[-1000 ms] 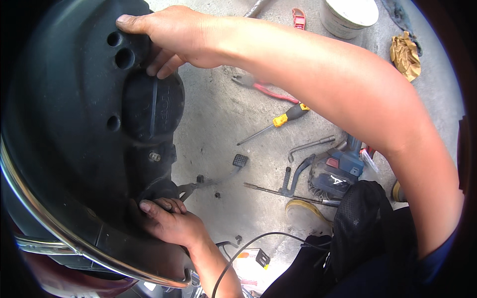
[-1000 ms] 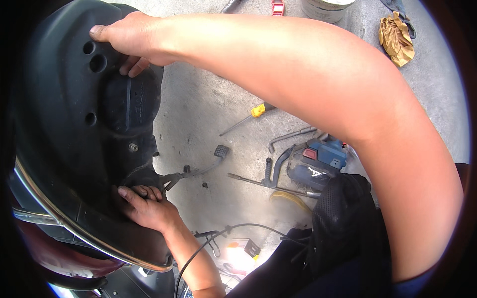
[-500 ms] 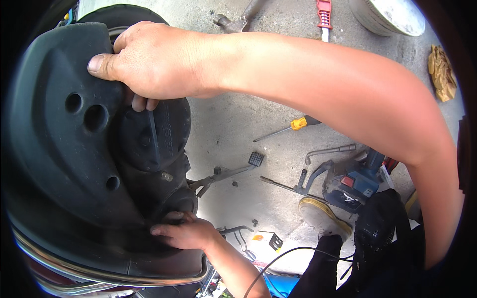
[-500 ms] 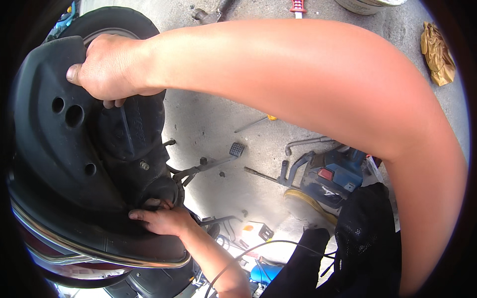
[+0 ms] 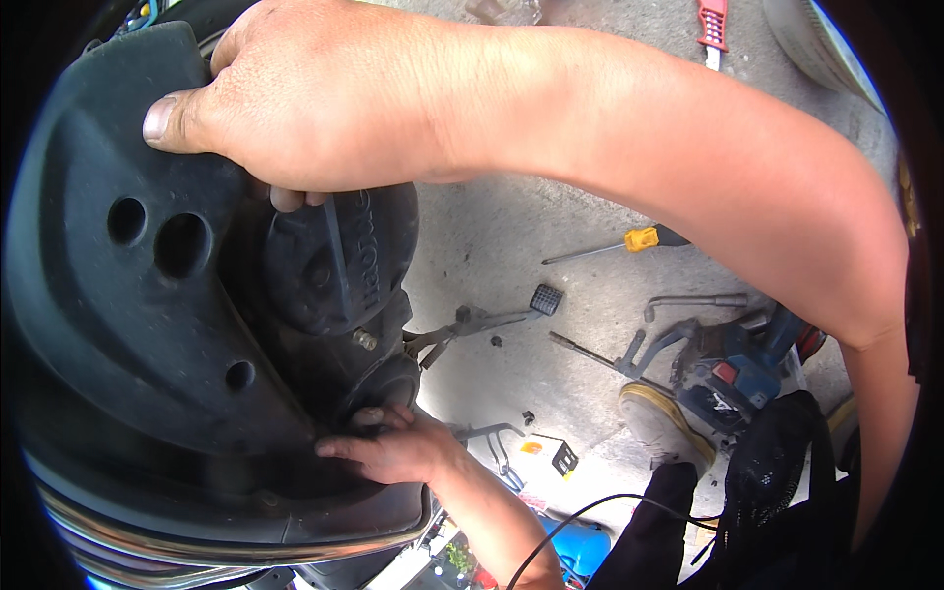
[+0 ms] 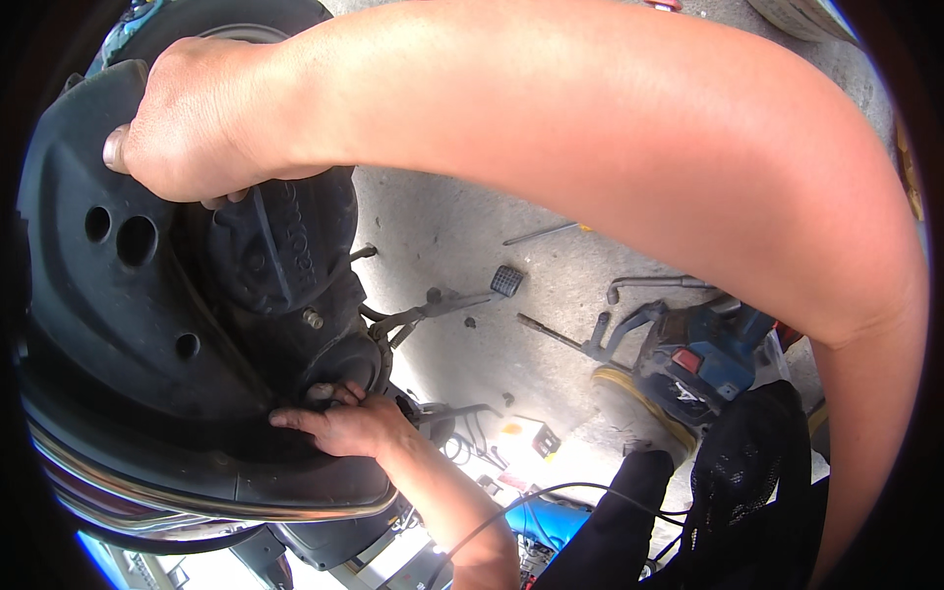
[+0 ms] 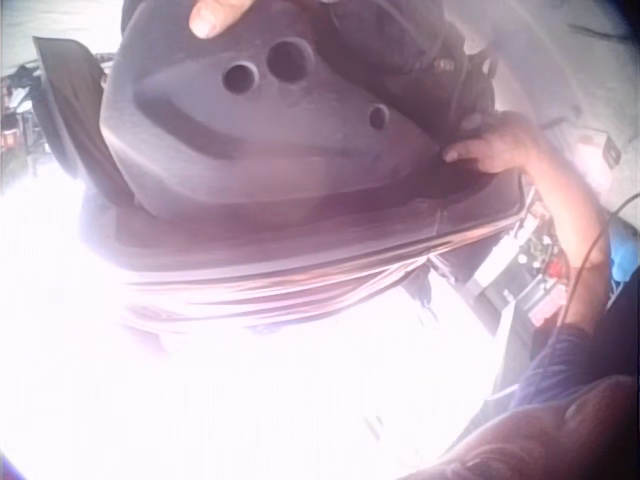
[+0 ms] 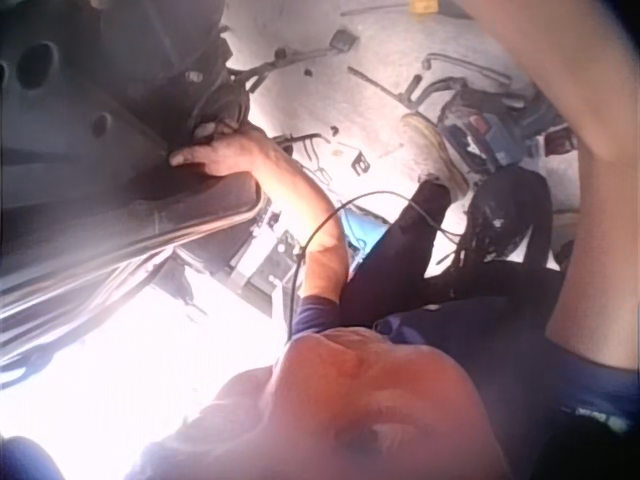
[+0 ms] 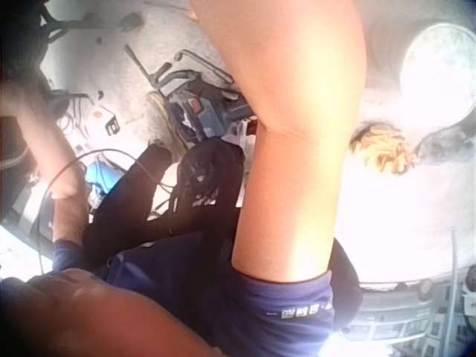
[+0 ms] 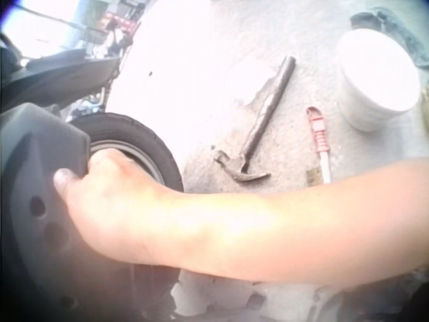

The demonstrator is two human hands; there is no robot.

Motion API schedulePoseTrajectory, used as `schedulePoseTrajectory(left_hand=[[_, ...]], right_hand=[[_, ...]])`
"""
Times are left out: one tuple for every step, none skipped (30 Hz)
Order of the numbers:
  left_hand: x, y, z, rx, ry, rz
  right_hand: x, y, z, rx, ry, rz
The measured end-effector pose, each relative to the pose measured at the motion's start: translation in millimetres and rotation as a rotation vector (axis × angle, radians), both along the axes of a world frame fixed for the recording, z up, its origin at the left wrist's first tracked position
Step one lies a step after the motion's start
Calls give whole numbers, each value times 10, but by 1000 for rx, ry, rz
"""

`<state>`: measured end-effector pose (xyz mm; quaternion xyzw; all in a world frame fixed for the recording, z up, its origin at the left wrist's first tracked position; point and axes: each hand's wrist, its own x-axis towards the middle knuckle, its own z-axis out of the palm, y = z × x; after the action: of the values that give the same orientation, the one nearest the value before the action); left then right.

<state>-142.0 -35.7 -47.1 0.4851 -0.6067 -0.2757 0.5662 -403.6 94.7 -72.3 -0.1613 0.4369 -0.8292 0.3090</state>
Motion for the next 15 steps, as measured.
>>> schedulePoseTrajectory(left_hand=[[-11, 11, 5, 12, 27, 8], [-24, 18, 9, 6, 25, 7], [-38, 23, 11, 6, 40, 19], [-48, 34, 17, 4, 53, 31], [-57, 44, 29, -4, 51, 12], [-67, 57, 41, -10, 48, -7], [-78, 68, 37, -9, 49, -21], [-93, 72, 48, -1, 65, -50], [-110, 68, 67, 9, 82, -69], [-120, 72, 81, 16, 97, -87], [-128, 78, 87, 6, 107, -85], [-138, 75, 83, -4, 121, -85], [-145, 74, 79, -10, 129, -99], [-146, 74, 75, -17, 132, -94], [-144, 75, 70, -21, 127, -102]], right_hand=[[1, -21, 0, -22, -30, -8], [16, -49, 9, -46, -54, -12], [30, -70, 17, -70, -83, -20], [37, -99, 32, -97, -108, -32], [62, -119, 43, -116, -141, -48], [85, -146, 62, -139, -166, -66], [91, -169, 70, -156, -179, -88], [93, -197, 80, -177, -196, -111], [96, -219, 84, -201, -217, -132], [95, -244, 89, -216, -233, -144], [85, -268, 90, -232, -246, -148], [71, -281, 85, -237, -255, -141], [29, -301, 77, -243, -259, -112], [-8, -303, 53, -232, -268, -66], [-47, -308, 30, -221, -276, -21]])
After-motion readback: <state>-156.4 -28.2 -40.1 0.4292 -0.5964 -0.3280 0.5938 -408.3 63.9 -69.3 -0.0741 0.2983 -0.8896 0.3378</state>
